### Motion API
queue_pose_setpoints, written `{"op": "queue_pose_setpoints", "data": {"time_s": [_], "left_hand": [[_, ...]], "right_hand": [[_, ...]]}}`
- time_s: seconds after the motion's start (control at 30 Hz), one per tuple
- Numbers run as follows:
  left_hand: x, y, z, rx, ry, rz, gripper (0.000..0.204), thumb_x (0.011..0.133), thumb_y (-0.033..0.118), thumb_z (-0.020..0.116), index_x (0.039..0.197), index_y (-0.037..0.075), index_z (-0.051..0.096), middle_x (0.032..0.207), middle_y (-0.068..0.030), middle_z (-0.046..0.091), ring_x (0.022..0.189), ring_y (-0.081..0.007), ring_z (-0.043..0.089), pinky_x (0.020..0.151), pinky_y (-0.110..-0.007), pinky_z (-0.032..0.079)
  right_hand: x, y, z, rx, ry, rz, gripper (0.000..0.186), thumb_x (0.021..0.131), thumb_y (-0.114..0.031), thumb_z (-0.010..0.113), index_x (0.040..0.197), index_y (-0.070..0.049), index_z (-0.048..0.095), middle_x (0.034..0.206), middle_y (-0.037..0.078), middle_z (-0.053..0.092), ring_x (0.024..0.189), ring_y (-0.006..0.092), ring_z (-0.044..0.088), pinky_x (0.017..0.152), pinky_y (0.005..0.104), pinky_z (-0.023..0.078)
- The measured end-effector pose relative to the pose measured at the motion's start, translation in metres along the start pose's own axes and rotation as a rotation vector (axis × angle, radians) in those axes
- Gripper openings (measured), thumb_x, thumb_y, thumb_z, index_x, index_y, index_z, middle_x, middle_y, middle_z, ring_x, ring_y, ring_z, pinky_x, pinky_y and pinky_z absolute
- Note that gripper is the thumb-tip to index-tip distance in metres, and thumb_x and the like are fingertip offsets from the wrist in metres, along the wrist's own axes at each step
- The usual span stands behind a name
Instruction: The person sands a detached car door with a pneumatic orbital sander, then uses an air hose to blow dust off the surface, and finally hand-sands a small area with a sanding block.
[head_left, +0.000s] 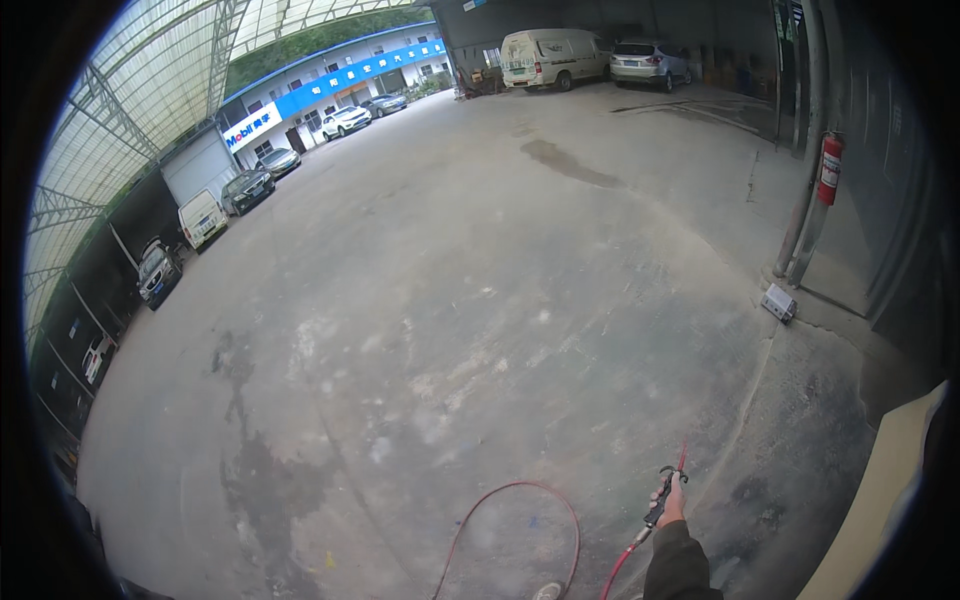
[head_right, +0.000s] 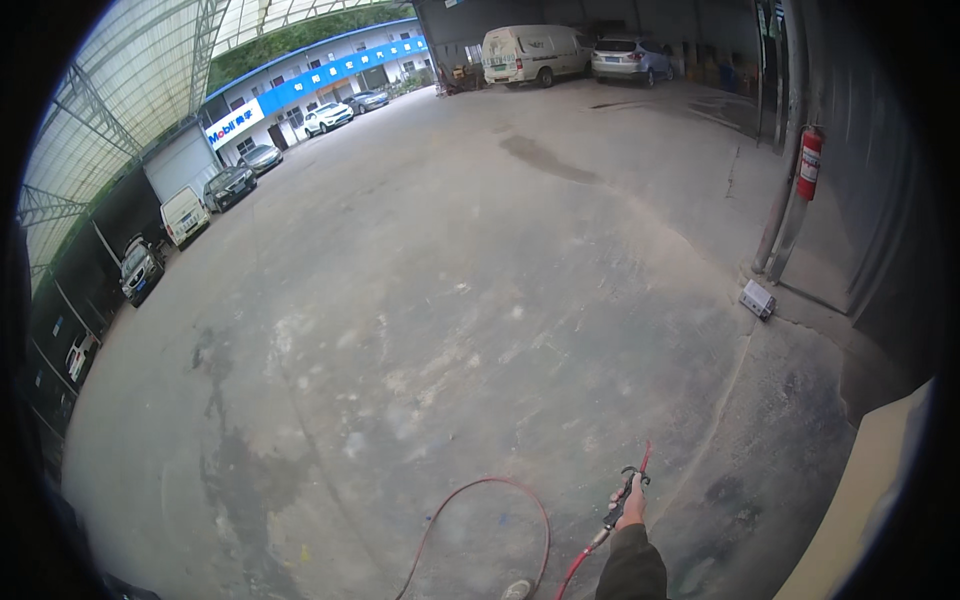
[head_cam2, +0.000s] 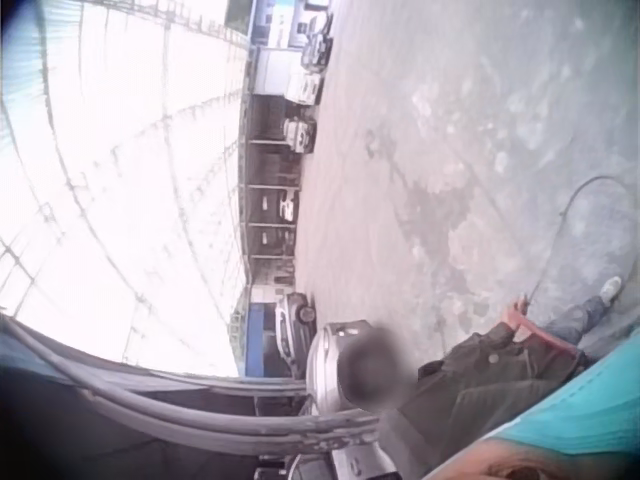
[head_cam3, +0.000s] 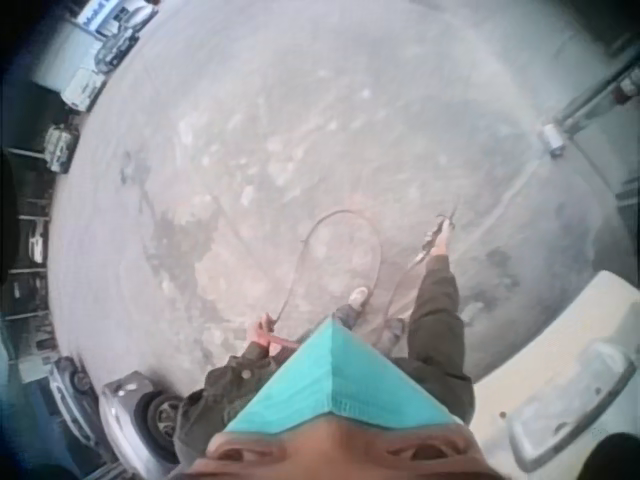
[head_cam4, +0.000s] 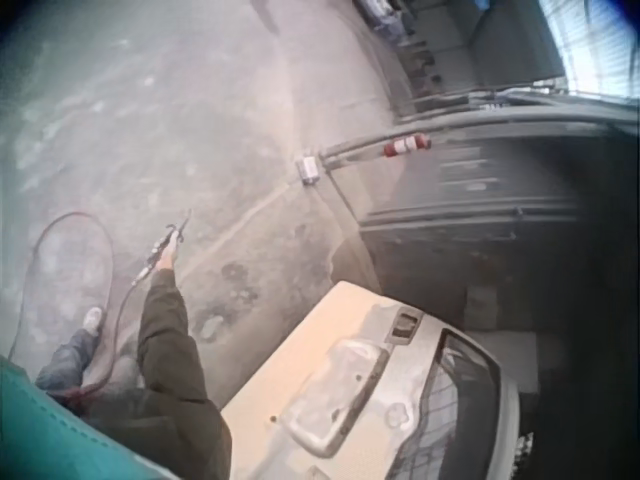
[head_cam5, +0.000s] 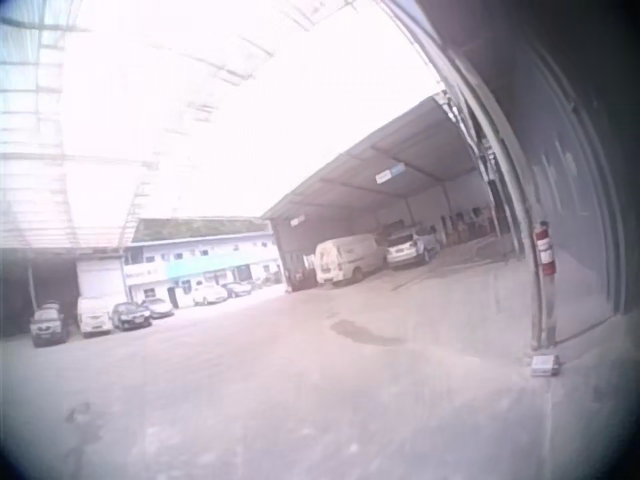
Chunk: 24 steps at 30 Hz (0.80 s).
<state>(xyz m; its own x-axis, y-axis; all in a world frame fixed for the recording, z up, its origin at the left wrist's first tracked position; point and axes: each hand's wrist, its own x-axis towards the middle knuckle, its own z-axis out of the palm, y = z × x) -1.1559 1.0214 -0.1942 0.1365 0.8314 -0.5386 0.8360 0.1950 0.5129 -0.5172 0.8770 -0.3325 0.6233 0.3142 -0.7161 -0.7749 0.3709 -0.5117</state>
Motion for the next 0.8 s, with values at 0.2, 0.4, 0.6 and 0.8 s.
{"op": "queue_pose_setpoints", "data": {"time_s": [0.2, 0.4, 0.6, 0.8], "left_hand": [[0.013, 0.074, 0.007, -0.118, 0.058, 0.405, 0.037, 0.103, 0.038, 0.059, 0.095, 0.003, 0.066, 0.080, -0.0061, 0.067, 0.075, -0.0156, 0.062, 0.066, -0.036, 0.050], [0.009, 0.181, -0.024, -0.177, -0.019, 0.576, 0.042, 0.098, 0.036, 0.068, 0.070, 0.004, 0.065, 0.059, -0.0072, 0.056, 0.056, -0.0144, 0.049, 0.053, -0.036, 0.042], [-0.003, 0.254, 0.012, -0.079, -0.246, 0.923, 0.041, 0.093, 0.037, 0.075, 0.070, 0.004, 0.063, 0.055, -0.0107, 0.050, 0.050, -0.0197, 0.045, 0.050, -0.037, 0.039], [-0.022, 0.300, 0.067, -0.264, -0.508, 1.076, 0.038, 0.094, 0.026, 0.074, 0.068, 0.002, 0.058, 0.054, -0.0066, 0.049, 0.052, -0.0131, 0.042, 0.050, -0.034, 0.036]], "right_hand": [[-0.098, 0.032, -0.067, -0.314, -0.113, 0.250, 0.047, 0.096, -0.063, 0.059, 0.098, -0.017, 0.057, 0.068, -0.001, 0.048, 0.055, 0.0155, 0.049, 0.046, 0.0312, 0.039], [-0.173, -0.057, -0.269, 0.006, 0.378, -0.143, 0.049, 0.096, -0.060, 0.062, 0.076, -0.018, 0.047, 0.058, -0.002, 0.042, 0.044, 0.0150, 0.042, 0.038, 0.0322, 0.034], [-0.398, -0.217, -0.331, -0.501, 0.887, -1.027, 0.036, 0.104, -0.039, 0.058, 0.080, -0.013, 0.052, 0.056, -0.004, 0.040, 0.041, 0.0070, 0.039, 0.038, 0.0267, 0.030], [-0.531, -0.184, -0.366, -0.823, 1.234, -0.984, 0.031, 0.100, -0.032, 0.064, 0.100, -0.001, 0.069, 0.069, 0.005, 0.063, 0.059, 0.0126, 0.048, 0.056, 0.0338, 0.041]]}}
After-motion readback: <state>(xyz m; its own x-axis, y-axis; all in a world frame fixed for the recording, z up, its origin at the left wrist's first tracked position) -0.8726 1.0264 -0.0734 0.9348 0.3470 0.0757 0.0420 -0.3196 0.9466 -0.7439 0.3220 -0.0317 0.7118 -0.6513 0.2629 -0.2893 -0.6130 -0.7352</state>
